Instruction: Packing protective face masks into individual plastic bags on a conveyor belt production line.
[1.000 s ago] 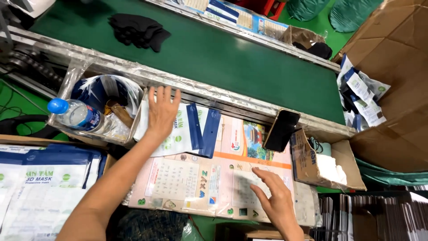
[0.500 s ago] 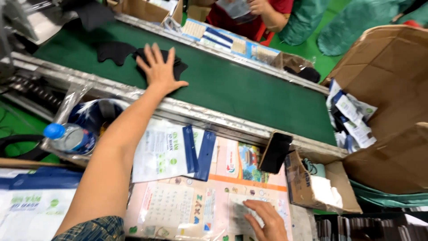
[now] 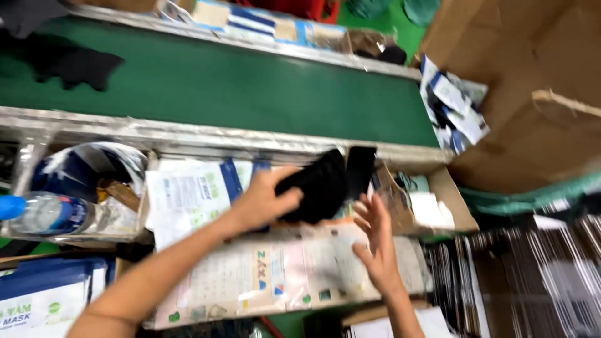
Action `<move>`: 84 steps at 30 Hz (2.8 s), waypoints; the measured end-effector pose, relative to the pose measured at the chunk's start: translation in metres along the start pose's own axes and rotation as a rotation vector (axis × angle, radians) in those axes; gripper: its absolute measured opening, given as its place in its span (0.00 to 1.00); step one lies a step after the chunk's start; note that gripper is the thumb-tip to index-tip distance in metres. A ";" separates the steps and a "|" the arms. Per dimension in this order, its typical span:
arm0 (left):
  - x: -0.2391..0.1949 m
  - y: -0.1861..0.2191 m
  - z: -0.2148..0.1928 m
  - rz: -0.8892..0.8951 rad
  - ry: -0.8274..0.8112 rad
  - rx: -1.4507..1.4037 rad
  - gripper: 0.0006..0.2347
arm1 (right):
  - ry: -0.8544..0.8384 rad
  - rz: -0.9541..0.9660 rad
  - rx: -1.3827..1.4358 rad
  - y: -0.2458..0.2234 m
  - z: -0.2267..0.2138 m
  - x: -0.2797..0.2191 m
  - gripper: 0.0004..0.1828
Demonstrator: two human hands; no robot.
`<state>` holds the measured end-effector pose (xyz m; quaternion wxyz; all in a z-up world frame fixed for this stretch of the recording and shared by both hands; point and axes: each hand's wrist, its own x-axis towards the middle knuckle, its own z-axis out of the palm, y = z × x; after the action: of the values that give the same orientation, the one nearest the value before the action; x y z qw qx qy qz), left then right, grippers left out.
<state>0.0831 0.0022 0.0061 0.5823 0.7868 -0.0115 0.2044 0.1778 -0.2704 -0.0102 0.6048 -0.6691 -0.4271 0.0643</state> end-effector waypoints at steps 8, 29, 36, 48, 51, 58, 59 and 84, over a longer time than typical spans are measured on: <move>-0.054 -0.016 0.086 -0.030 -0.140 -0.365 0.27 | -0.099 0.431 0.272 0.008 -0.071 -0.045 0.36; -0.064 -0.046 0.150 -0.153 0.201 -0.248 0.17 | 0.268 0.226 -0.110 0.014 -0.050 -0.043 0.43; -0.065 -0.028 0.136 0.072 -0.043 0.135 0.34 | -0.176 0.352 -0.258 0.110 -0.032 -0.084 0.44; -0.072 -0.048 0.148 -0.018 -0.109 0.307 0.19 | -0.166 0.334 -0.121 0.078 -0.009 -0.071 0.46; -0.067 -0.030 0.128 -0.043 -0.098 0.212 0.29 | -0.180 0.346 -0.152 0.113 -0.012 -0.085 0.40; -0.077 -0.093 0.150 0.137 -0.372 0.400 0.08 | -0.224 0.031 -0.258 0.058 -0.001 -0.059 0.55; -0.074 -0.074 0.139 0.112 -0.448 0.375 0.08 | -0.268 -0.040 -0.307 0.083 -0.005 -0.070 0.52; -0.058 -0.139 0.003 -0.274 0.691 1.028 0.17 | 0.106 0.401 0.072 0.037 0.017 -0.054 0.28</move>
<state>0.0668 0.0316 -0.1410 0.1210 0.8489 0.3776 0.3495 0.1518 -0.2889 -0.0694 0.6251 -0.7211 -0.2504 0.1632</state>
